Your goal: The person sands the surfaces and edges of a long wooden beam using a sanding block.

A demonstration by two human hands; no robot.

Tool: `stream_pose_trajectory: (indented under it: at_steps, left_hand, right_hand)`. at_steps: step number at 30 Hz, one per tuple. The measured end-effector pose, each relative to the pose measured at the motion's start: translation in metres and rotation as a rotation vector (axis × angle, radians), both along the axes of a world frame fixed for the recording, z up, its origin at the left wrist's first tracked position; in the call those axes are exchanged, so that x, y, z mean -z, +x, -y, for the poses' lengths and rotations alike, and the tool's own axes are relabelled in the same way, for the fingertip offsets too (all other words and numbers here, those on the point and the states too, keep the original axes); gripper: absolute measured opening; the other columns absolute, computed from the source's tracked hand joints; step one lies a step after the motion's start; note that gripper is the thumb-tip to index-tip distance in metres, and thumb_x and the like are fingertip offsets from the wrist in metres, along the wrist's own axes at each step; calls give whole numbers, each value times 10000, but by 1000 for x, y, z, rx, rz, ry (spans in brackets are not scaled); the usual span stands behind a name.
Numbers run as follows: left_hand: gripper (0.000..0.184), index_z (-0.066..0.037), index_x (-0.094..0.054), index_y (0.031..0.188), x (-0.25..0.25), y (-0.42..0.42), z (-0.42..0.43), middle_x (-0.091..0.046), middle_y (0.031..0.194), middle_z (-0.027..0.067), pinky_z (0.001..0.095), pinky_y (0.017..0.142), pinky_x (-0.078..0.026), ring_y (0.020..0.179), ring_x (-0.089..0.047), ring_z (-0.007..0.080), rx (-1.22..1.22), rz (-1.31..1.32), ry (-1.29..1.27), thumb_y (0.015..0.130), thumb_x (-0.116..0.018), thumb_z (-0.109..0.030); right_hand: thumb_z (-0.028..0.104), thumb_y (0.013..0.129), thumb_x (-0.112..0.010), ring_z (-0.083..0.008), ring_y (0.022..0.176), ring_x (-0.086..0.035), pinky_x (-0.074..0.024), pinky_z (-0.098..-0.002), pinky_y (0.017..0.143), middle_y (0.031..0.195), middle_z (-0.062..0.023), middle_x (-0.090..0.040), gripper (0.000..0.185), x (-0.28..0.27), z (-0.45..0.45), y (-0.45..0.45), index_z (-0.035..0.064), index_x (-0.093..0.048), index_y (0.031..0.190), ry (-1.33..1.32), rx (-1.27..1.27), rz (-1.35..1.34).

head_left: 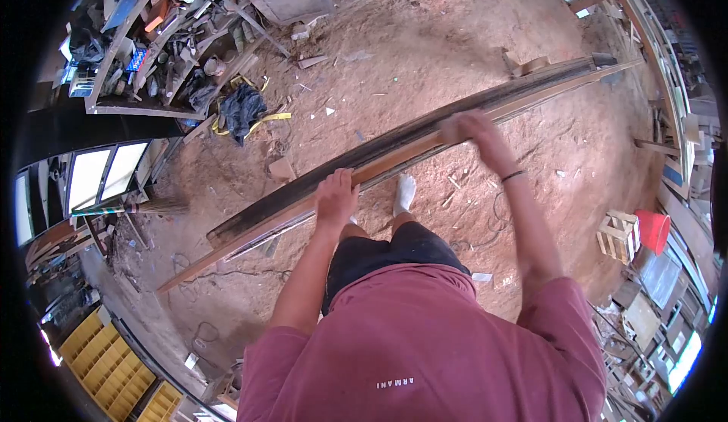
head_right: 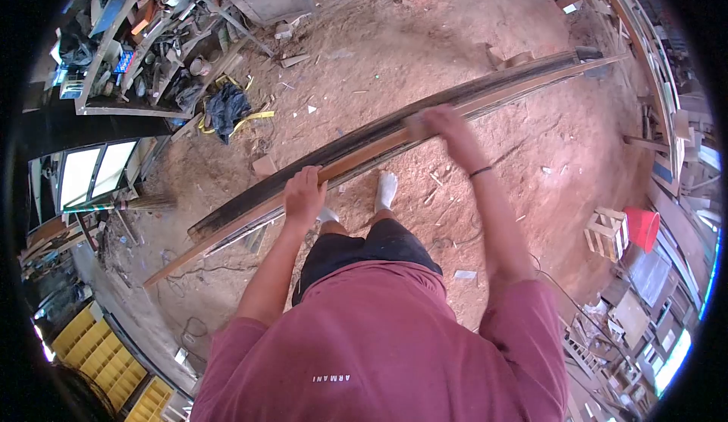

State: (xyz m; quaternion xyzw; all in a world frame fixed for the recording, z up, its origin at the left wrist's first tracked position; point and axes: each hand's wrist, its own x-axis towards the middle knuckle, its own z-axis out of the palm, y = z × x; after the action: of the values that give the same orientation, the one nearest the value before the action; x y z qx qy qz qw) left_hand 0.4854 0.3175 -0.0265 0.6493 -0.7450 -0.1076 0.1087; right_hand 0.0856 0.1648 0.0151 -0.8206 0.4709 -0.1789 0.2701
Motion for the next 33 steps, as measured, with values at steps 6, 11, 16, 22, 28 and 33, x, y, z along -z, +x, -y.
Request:
stream_pose_trajectory:
  at_steps: [6,11,16,22,28,33]
  left_hand:
    - [496,-104,-635,1342,-6,2,1,-687,1237,76,458,922,-543,1096,-684,298,30,-8,32,908,-814,-263]
    - [495,-111,-643,1345,-1,2,-1,-693,1242,66,434,929,-544,1114,-685,263,21,27,-21,919,-806,-304]
    - [507,-113,-641,1344,0,4,0,-692,1240,58,432,922,-544,1098,-687,264,27,23,16,908,-813,-307]
    - [515,-121,-642,1340,-5,4,2,-690,1244,55,431,914,-545,1083,-687,264,49,23,-41,895,-821,-308]
    - [513,-114,-640,1345,0,2,0,-688,1251,60,435,928,-543,1105,-685,270,27,23,-30,898,-819,-292]
    - [492,-111,-647,1344,-2,5,3,-698,1277,82,440,940,-545,1139,-688,297,45,-14,37,904,-819,-250]
  right_hand:
    - [123,1039,-574,-341,1355,-629,-478,-446,1197,1408,-139,-706,370,2,-49,106,85,-724,1376,-196,-245,68]
    - [72,1066,-544,-326,1420,-592,-477,-436,1217,1485,-131,-663,432,11,17,-39,93,-678,1476,-135,124,-185]
    - [68,999,-596,-328,1408,-602,-454,-458,1235,1487,-107,-672,437,18,-51,121,142,-720,1412,10,-232,161]
    - [-86,978,-561,-338,1462,-571,-432,-466,1276,1516,-117,-658,502,23,-3,3,114,-700,1418,-80,-23,-47]
    - [54,1038,-564,-358,1424,-586,-463,-470,1228,1467,-129,-664,431,14,-26,59,120,-671,1450,-53,-110,128]
    - [137,1078,-565,-330,1458,-568,-425,-449,1269,1513,-107,-655,392,8,-49,87,112,-687,1449,-18,-228,214]
